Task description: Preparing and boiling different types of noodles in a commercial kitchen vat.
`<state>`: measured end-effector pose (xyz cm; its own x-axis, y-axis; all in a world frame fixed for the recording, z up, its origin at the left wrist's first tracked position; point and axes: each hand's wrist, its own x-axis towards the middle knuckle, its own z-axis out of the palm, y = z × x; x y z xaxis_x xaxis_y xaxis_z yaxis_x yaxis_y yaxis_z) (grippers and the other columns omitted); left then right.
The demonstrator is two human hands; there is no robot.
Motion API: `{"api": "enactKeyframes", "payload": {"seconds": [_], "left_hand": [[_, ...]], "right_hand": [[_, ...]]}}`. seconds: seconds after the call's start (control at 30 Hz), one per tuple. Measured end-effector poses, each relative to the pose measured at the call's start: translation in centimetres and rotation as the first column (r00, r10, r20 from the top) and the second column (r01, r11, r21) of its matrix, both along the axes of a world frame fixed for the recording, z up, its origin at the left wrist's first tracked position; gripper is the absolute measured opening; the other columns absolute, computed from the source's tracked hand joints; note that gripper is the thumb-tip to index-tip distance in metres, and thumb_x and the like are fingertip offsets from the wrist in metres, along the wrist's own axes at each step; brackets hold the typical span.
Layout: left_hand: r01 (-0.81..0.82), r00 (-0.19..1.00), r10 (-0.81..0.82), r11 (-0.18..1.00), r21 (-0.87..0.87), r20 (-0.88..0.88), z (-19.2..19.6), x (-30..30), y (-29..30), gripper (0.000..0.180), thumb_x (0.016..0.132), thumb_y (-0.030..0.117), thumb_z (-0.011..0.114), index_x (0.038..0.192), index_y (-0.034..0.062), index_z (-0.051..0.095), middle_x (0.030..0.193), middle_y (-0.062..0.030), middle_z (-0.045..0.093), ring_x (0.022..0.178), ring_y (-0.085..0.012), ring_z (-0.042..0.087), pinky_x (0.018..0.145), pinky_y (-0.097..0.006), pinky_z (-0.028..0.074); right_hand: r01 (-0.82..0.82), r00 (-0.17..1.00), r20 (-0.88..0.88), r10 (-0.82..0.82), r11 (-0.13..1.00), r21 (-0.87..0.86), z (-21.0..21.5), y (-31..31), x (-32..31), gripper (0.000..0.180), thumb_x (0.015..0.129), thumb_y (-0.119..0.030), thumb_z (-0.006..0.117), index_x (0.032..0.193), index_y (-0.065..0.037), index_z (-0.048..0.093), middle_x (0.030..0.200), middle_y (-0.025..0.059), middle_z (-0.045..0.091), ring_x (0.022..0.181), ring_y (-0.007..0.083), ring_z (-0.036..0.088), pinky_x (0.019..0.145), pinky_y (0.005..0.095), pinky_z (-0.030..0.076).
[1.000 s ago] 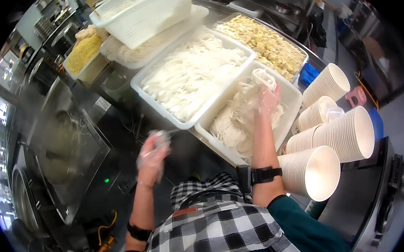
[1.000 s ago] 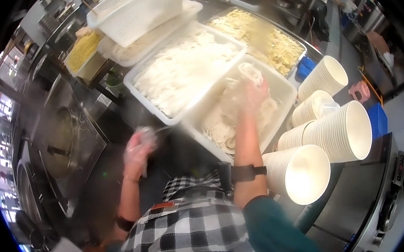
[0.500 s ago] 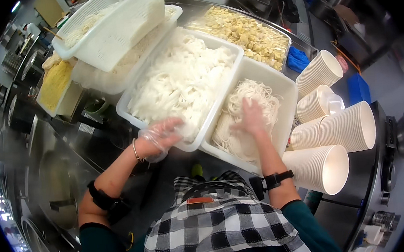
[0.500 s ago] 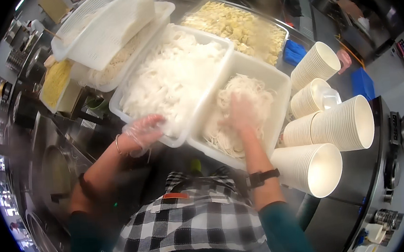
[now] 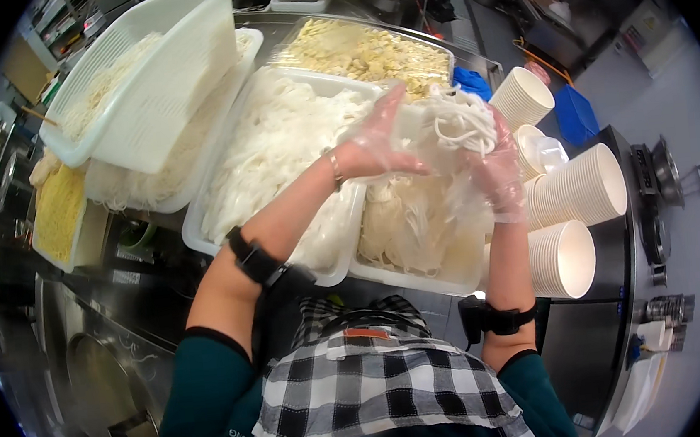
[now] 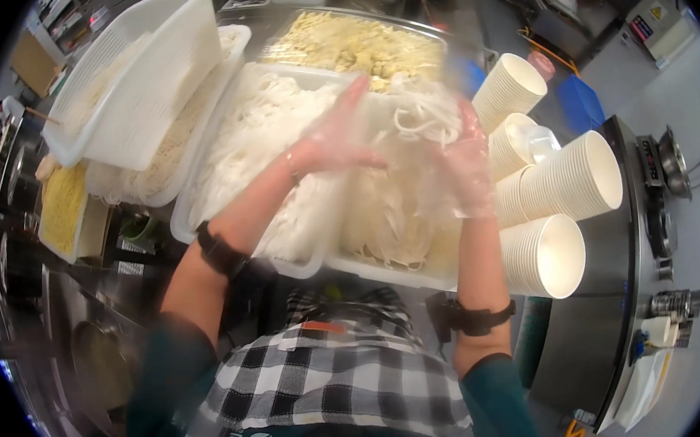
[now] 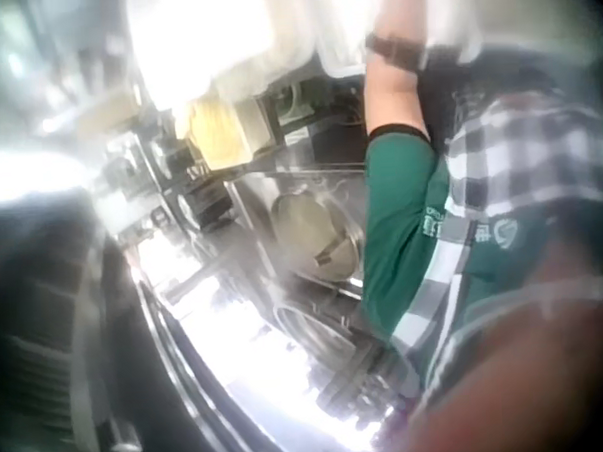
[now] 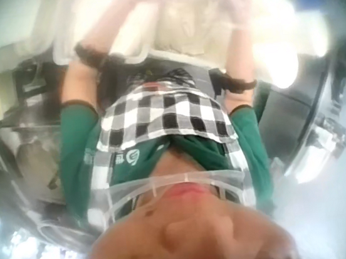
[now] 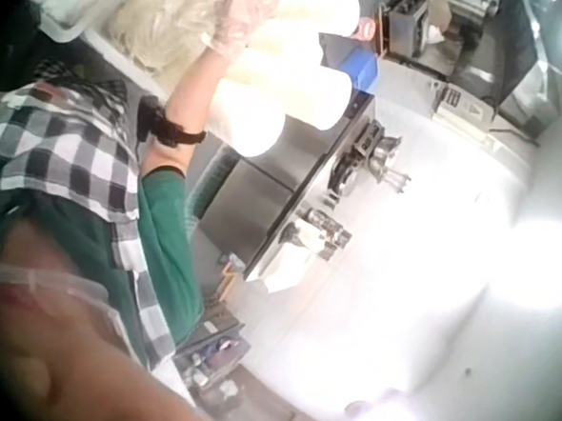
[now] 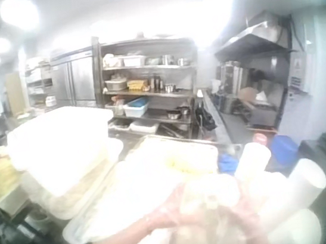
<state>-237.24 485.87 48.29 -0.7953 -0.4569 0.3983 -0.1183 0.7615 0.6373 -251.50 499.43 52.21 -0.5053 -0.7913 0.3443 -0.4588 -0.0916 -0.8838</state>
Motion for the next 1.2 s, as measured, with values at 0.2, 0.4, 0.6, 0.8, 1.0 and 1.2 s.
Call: {"api": "enactKeyframes", "payload": {"seconds": [0.2,0.4,0.6,0.8,1.0,1.2], "left_hand": [[0.438,0.897,-0.417,0.882,0.175,-0.145,4.8,-5.3,2.4,0.071,0.063,0.034,0.069,0.122,0.0096,0.039,0.118,-0.0082,0.047,0.110,-0.0265,0.042,0.092,-0.031,0.033],[0.263,0.943,-0.210,0.944,0.197,-0.257,6.2,-7.4,2.5,0.044,0.067,0.020,0.068,0.106,0.0097,0.051,0.098,-0.0042,0.058,0.088,-0.0140,0.054,0.079,-0.025,0.043],[0.563,0.780,-0.201,0.639,0.524,-0.592,8.4,-8.8,1.7,0.040,0.071,0.008,0.064,0.107,0.0026,0.047,0.097,-0.0047,0.057,0.086,-0.0101,0.055,0.077,-0.023,0.045],[0.644,0.677,0.181,0.325,0.693,-0.714,12.8,-8.5,3.2,0.018,0.082,0.003,0.043,0.097,0.0039,0.053,0.089,-0.0069,0.059,0.077,-0.0153,0.058,0.069,-0.027,0.049],[0.344,0.812,0.144,0.666,0.662,-0.566,9.4,-9.7,0.0,0.026,0.074,-0.001,0.053,0.099,0.0031,0.050,0.090,-0.0091,0.058,0.083,-0.0147,0.055,0.071,-0.028,0.047],[0.764,0.609,-0.173,0.390,0.514,-0.774,17.1,-6.9,-2.3,0.022,0.078,0.000,0.046,0.100,0.0008,0.050,0.087,-0.0099,0.056,0.080,-0.0172,0.055,0.073,-0.028,0.047]], "right_hand": [[-0.062,0.998,-0.007,0.062,0.983,-0.175,6.2,0.7,0.9,0.063,0.060,-0.004,0.062,0.119,-0.001,0.040,0.113,0.0066,0.050,0.102,0.0155,0.048,0.089,0.0271,0.037],[0.063,0.910,-0.406,-0.084,0.996,-0.065,6.2,1.9,-1.6,0.085,0.059,-0.020,0.073,0.128,-0.002,0.026,0.124,0.0099,0.038,0.111,0.0207,0.040,0.093,0.0310,0.034],[0.196,0.979,-0.031,-0.203,0.968,-0.155,-3.7,5.5,-0.6,0.095,0.062,-0.020,0.072,0.132,-0.006,0.010,0.129,0.0112,0.025,0.118,0.0191,0.030,0.093,0.0299,0.033],[0.245,0.969,-0.093,-0.230,0.945,0.218,-10.2,3.4,-1.7,0.046,0.073,-0.015,0.057,0.114,-0.002,0.041,0.098,0.0145,0.057,0.090,0.0253,0.055,0.076,0.0340,0.041],[0.420,0.878,-0.471,-0.086,0.613,0.670,-19.4,6.7,-1.2,0.037,0.079,-0.022,0.048,0.105,0.004,0.049,0.098,0.0199,0.055,0.089,0.0303,0.055,0.074,0.0384,0.043],[0.227,0.882,-0.433,0.186,0.638,0.736,-17.6,8.1,-1.2,0.057,0.070,-0.030,0.059,0.114,0.001,0.041,0.105,0.0202,0.052,0.094,0.0307,0.052,0.080,0.0379,0.041]]}}
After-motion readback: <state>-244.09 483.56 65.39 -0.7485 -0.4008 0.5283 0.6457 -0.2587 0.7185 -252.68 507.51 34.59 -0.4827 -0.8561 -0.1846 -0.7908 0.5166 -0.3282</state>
